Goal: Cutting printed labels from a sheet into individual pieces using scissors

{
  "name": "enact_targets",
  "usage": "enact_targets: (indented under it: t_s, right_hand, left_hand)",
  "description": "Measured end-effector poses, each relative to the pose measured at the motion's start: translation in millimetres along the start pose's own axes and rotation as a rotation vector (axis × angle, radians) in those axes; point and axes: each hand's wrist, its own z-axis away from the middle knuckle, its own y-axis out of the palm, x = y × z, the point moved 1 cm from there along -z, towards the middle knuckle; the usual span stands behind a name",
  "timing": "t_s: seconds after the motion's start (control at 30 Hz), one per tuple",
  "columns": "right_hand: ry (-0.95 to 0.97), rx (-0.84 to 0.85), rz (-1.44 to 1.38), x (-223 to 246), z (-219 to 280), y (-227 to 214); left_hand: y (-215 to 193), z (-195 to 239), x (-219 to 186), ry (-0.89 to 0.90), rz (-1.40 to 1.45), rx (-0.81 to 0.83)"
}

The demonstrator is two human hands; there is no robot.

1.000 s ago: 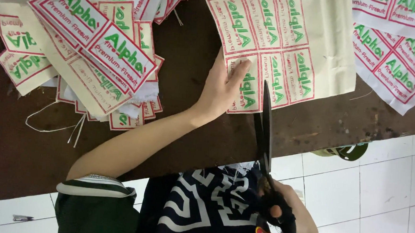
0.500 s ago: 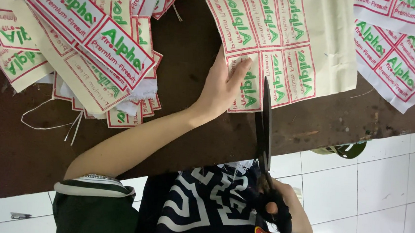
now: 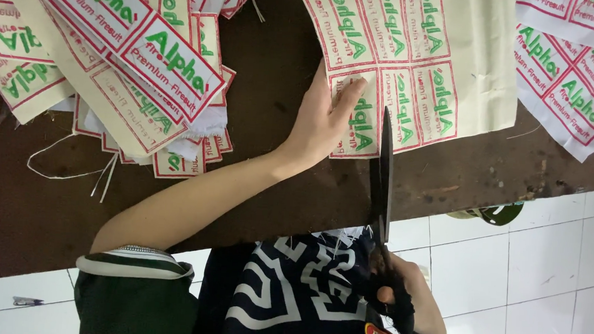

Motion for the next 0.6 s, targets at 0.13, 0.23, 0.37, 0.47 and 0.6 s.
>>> enact_targets:
  t_s: [0.13,0.23,0.37,0.47,0.6]
  right_hand:
    - [0.018,-0.017,0.051,-2.0,0.0,-0.1]
    - [0.017,0.024,0.023,-5.7,0.3,-1.5]
    - [-0.036,0.04,-0.005,-9.2,0.1,-4.7]
    - [-0.023,0.046,-0.01,-11.8,0.0,-5.6]
    - [0.017,0.011,0.02,-10.6,-0.1,-3.1]
  left_hand:
    - [0.1,0.1,1.2,0.048,0.002,0.006]
    - [0.7,-0.1,-1.7,0.078,0.004,-0.002]
    - [0.9,-0.4,0.3,0.014,-0.006,-0.005]
    - [0.4,0.3,2.4,0.026,-0.021,-0.001]
    - [1.2,0.2,0.7,0.041,-0.004,0.0]
